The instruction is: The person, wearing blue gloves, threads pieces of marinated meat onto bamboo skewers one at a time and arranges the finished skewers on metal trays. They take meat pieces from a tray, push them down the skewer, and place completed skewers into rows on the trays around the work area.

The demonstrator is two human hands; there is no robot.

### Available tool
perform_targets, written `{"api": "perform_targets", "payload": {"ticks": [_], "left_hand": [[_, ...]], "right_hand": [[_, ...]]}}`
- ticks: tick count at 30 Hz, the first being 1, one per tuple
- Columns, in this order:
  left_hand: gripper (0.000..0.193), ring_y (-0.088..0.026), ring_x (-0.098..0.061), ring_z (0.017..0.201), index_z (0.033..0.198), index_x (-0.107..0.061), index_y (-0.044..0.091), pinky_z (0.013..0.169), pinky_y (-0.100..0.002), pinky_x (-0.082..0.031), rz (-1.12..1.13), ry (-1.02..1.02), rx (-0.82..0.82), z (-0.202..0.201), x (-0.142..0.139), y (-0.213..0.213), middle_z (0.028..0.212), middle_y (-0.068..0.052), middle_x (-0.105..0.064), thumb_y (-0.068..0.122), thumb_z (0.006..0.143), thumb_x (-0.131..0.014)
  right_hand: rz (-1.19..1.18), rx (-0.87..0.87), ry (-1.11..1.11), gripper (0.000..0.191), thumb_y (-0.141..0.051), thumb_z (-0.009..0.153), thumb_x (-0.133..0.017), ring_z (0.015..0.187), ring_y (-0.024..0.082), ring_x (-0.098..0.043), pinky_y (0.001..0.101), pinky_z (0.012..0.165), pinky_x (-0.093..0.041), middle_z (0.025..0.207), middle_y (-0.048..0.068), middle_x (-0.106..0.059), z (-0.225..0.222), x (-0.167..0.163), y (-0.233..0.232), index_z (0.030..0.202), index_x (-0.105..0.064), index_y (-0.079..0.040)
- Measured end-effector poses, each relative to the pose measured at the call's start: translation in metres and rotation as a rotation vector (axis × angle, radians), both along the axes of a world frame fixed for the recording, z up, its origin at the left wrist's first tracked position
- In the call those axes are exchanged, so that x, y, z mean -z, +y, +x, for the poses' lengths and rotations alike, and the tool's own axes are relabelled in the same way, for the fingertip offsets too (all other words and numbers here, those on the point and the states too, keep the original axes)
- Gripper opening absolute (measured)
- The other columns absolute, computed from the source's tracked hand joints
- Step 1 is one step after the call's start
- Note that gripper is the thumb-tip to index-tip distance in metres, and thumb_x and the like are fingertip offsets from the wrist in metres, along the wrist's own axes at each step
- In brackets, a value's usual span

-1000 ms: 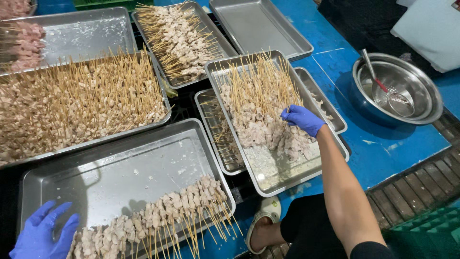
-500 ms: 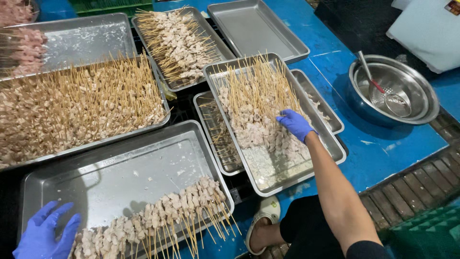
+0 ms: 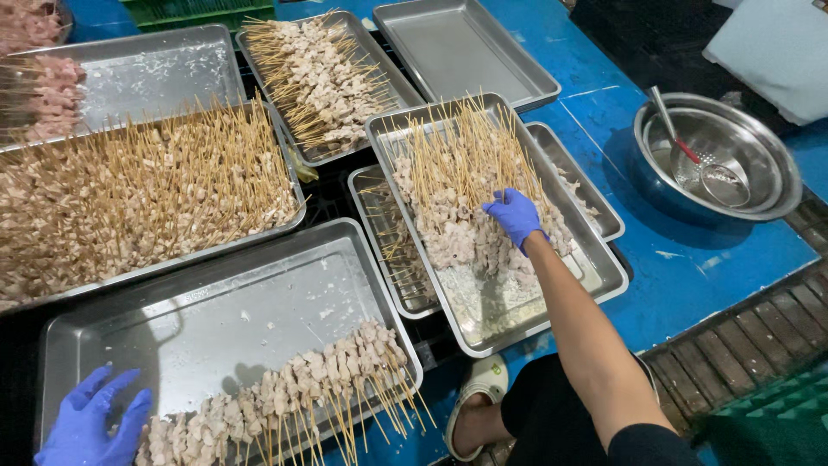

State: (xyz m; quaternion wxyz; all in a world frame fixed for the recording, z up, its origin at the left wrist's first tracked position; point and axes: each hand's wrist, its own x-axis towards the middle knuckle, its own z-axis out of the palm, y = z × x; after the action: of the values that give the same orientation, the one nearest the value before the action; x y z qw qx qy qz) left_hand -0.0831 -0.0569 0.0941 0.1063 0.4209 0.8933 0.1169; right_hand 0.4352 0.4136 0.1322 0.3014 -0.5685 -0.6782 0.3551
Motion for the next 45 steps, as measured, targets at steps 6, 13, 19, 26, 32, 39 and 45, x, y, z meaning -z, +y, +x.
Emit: {"api": "perform_targets", "payload": {"ticks": [6, 13, 19, 26, 32, 39, 45], "left_hand": [[0.062, -0.037, -0.053, 0.140, 0.140, -0.065, 0.018, 0.107, -0.048, -0.051, 0.018, 0.097, 0.060, -0.004, 0.002, -0.008, 0.158, -0.020, -0.045, 0.050, 0.087, -0.066], [0.063, -0.042, -0.052, 0.137, 0.143, -0.061, 0.015, 0.100, -0.052, -0.055, -0.034, -0.011, 0.036, -0.006, -0.001, -0.006, 0.159, -0.025, -0.041, 0.049, 0.089, -0.064], [0.061, -0.041, -0.053, 0.142, 0.140, -0.066, 0.016, 0.105, -0.050, -0.054, -0.011, 0.059, 0.075, -0.014, 0.001, -0.010, 0.154, -0.026, -0.049, 0.049, 0.089, -0.067], [0.062, -0.042, -0.052, 0.140, 0.140, -0.066, 0.019, 0.107, -0.050, -0.051, 0.038, 0.090, 0.074, -0.015, 0.007, -0.015, 0.155, -0.025, -0.048, 0.046, 0.084, -0.069], [0.063, -0.041, -0.052, 0.141, 0.140, -0.064, 0.017, 0.108, -0.049, -0.051, 0.033, 0.058, 0.087, -0.019, 0.015, -0.014, 0.157, -0.024, -0.046, 0.048, 0.086, -0.067], [0.070, -0.041, -0.058, 0.130, 0.150, -0.056, 0.014, 0.106, -0.049, -0.050, -0.068, -0.083, -0.026, -0.003, 0.005, -0.009, 0.164, -0.024, -0.038, 0.054, 0.093, -0.055], [0.046, -0.026, -0.052, 0.137, 0.132, -0.067, 0.017, 0.109, -0.043, -0.045, 0.381, -0.323, 0.179, 0.107, -0.053, 0.040, 0.147, -0.011, -0.056, 0.036, 0.090, -0.067]], "right_hand": [[-0.047, -0.095, 0.199, 0.036, -0.016, 0.083, -0.079, 0.092, 0.015, -0.066, 0.0307, 0.083, -0.052, 0.103, 0.007, -0.072, -0.005, 0.009, 0.007, 0.111, -0.067, 0.004], [-0.161, -0.135, 0.069, 0.027, -0.022, 0.088, -0.076, 0.086, 0.013, -0.066, 0.0283, 0.079, -0.051, 0.092, 0.007, -0.075, 0.007, 0.014, 0.018, 0.100, -0.076, 0.003], [-0.237, -0.251, -0.042, 0.024, -0.027, 0.095, -0.067, 0.074, 0.011, -0.059, 0.0282, 0.067, -0.045, 0.085, 0.002, -0.072, 0.015, 0.008, 0.022, 0.101, -0.072, -0.005], [-0.328, -0.391, 0.052, 0.024, -0.029, 0.098, -0.064, 0.074, 0.009, -0.057, 0.0253, 0.066, -0.046, 0.085, 0.000, -0.068, 0.033, 0.008, 0.020, 0.100, -0.070, -0.005], [-0.463, -0.399, -0.036, 0.027, -0.033, 0.097, -0.063, 0.071, 0.008, -0.057, 0.0259, 0.063, -0.046, 0.084, -0.002, -0.069, 0.045, 0.017, 0.017, 0.096, -0.071, -0.007], [-0.284, -0.310, 0.069, 0.025, -0.027, 0.097, -0.064, 0.078, 0.010, -0.063, 0.0272, 0.071, -0.051, 0.088, 0.002, -0.073, 0.034, 0.004, -0.015, 0.103, -0.072, -0.004], [-0.132, -0.402, 0.109, 0.027, -0.026, 0.098, -0.063, 0.086, 0.010, -0.066, 0.0287, 0.078, -0.054, 0.094, 0.004, -0.073, 0.003, -0.027, -0.090, 0.109, -0.072, -0.003]]}}
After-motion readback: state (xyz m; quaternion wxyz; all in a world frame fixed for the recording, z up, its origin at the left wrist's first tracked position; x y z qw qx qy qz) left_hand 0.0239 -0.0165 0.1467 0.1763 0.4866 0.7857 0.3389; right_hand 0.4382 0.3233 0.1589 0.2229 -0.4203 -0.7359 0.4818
